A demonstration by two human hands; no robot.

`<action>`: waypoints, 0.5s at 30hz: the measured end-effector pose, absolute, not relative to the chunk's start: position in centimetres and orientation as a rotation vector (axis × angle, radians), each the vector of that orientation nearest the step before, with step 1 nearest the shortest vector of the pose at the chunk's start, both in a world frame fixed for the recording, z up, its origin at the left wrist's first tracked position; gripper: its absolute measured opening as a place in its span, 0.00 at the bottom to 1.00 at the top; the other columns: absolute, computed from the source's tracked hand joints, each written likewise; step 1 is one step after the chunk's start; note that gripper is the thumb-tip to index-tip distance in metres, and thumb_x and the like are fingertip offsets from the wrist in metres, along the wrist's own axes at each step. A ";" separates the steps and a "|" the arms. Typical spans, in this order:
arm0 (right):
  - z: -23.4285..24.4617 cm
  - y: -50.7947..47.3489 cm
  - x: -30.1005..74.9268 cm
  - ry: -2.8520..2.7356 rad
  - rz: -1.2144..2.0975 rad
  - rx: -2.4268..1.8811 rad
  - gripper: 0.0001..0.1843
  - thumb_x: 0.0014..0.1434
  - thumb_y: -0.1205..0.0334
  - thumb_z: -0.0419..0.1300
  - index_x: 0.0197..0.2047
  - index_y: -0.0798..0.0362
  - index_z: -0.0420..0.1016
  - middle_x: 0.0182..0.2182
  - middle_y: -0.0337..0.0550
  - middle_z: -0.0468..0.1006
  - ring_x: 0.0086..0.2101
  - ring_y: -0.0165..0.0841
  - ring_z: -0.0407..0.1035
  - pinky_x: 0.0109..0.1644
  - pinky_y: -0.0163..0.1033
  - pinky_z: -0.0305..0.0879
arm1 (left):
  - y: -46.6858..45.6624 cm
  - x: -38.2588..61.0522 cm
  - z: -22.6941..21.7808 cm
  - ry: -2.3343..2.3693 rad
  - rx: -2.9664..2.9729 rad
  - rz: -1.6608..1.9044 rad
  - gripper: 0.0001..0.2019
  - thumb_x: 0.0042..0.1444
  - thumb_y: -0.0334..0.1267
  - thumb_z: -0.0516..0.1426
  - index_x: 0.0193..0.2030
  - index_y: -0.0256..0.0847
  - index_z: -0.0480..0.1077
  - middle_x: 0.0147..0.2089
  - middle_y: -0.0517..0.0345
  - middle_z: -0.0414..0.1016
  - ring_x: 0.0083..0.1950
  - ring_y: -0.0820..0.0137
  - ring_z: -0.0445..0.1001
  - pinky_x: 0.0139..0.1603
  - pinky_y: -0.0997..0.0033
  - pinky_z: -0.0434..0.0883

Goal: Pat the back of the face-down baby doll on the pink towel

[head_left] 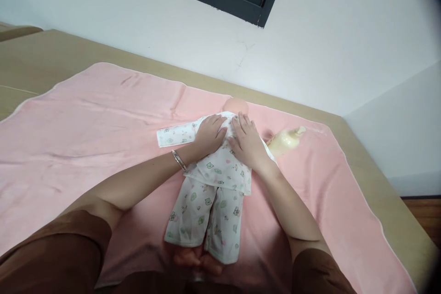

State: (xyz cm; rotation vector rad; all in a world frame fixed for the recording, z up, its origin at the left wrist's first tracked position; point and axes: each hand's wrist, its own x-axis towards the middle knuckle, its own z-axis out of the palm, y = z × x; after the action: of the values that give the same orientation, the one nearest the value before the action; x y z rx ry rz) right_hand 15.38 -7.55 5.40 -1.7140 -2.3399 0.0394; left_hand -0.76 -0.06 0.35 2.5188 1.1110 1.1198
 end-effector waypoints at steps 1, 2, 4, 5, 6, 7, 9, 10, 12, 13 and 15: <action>5.3 -7.6 15.3 -2.332 0.027 -1.708 0.35 0.71 0.53 0.46 0.75 0.62 0.48 0.75 0.59 0.40 0.74 0.49 0.32 0.75 0.62 0.37 | 0.0 -0.8 0.3 1.108 2.522 1.123 0.22 0.68 0.41 0.43 0.59 0.33 0.69 0.59 0.42 0.74 0.61 0.57 0.69 0.66 0.51 0.66; 5.2 -7.6 15.2 -2.333 0.029 -1.708 0.35 0.71 0.53 0.46 0.75 0.62 0.48 0.75 0.59 0.40 0.74 0.49 0.33 0.75 0.62 0.37 | 0.0 -0.8 0.2 1.115 2.519 1.122 0.22 0.68 0.40 0.43 0.60 0.33 0.69 0.59 0.42 0.74 0.62 0.57 0.69 0.66 0.51 0.66; 5.1 -7.6 15.0 -2.369 0.071 -1.711 0.35 0.71 0.52 0.46 0.74 0.61 0.50 0.75 0.58 0.44 0.74 0.49 0.35 0.75 0.62 0.38 | 0.1 -0.8 0.1 1.136 2.509 1.115 0.22 0.67 0.40 0.43 0.60 0.33 0.69 0.59 0.42 0.74 0.62 0.57 0.69 0.67 0.52 0.65; 5.2 -7.5 15.0 -2.391 0.101 -1.708 0.34 0.71 0.52 0.46 0.74 0.61 0.51 0.75 0.57 0.45 0.74 0.49 0.37 0.75 0.62 0.39 | 0.1 -0.8 0.1 1.143 2.504 1.110 0.22 0.67 0.40 0.43 0.60 0.33 0.69 0.60 0.42 0.73 0.63 0.57 0.69 0.67 0.52 0.65; 5.4 -7.5 15.1 -2.402 0.125 -1.702 0.34 0.71 0.52 0.46 0.74 0.60 0.52 0.74 0.57 0.47 0.73 0.49 0.38 0.75 0.62 0.39 | 0.1 -0.8 0.1 1.146 2.498 1.106 0.22 0.67 0.40 0.43 0.60 0.32 0.69 0.60 0.42 0.73 0.63 0.57 0.68 0.68 0.52 0.64; 5.8 -7.5 15.4 -2.396 0.142 -1.693 0.34 0.71 0.52 0.46 0.74 0.60 0.53 0.74 0.57 0.48 0.73 0.49 0.40 0.75 0.62 0.40 | 0.1 -0.8 0.1 1.146 2.493 1.102 0.23 0.67 0.40 0.43 0.60 0.32 0.69 0.60 0.42 0.73 0.63 0.57 0.68 0.68 0.52 0.64; 6.9 -7.6 16.4 -2.338 0.158 -1.666 0.33 0.71 0.51 0.46 0.74 0.58 0.53 0.74 0.56 0.50 0.73 0.47 0.42 0.75 0.61 0.40 | 0.1 -0.8 0.3 1.149 2.482 1.086 0.23 0.67 0.41 0.44 0.60 0.33 0.69 0.60 0.42 0.73 0.64 0.57 0.68 0.69 0.51 0.64; 7.6 -7.8 17.1 -2.285 0.151 -1.648 0.34 0.71 0.51 0.47 0.74 0.57 0.52 0.74 0.55 0.50 0.73 0.45 0.43 0.75 0.61 0.40 | 0.0 -0.8 0.4 1.157 2.474 1.074 0.23 0.66 0.41 0.44 0.60 0.33 0.69 0.60 0.42 0.73 0.64 0.57 0.68 0.69 0.51 0.63; 9.1 -8.2 18.7 -2.160 0.108 -1.586 0.33 0.71 0.48 0.47 0.74 0.52 0.52 0.74 0.51 0.51 0.73 0.42 0.43 0.76 0.59 0.41 | -0.1 -0.7 0.6 1.180 2.457 1.044 0.23 0.66 0.41 0.44 0.61 0.33 0.69 0.61 0.43 0.72 0.64 0.57 0.67 0.70 0.51 0.62; 9.8 -8.5 19.6 -2.092 0.071 -1.554 0.33 0.71 0.48 0.47 0.74 0.49 0.52 0.73 0.49 0.52 0.73 0.40 0.44 0.76 0.59 0.43 | -0.2 -0.7 0.6 1.192 2.447 1.030 0.23 0.66 0.41 0.44 0.61 0.34 0.69 0.62 0.43 0.72 0.65 0.57 0.67 0.70 0.51 0.62; 11.1 -9.2 21.2 -1.959 -0.003 -1.523 0.32 0.70 0.46 0.49 0.73 0.45 0.54 0.73 0.46 0.54 0.72 0.40 0.47 0.75 0.58 0.47 | -0.2 -0.7 0.7 1.207 2.433 1.014 0.24 0.66 0.41 0.44 0.61 0.34 0.69 0.63 0.44 0.71 0.65 0.57 0.66 0.70 0.52 0.62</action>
State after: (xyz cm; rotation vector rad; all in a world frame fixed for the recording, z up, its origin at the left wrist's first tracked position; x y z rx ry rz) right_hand 21.19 -9.23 11.09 -1.5232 -1.9592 -0.0032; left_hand -0.73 -0.24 0.71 2.4331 1.2068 1.0136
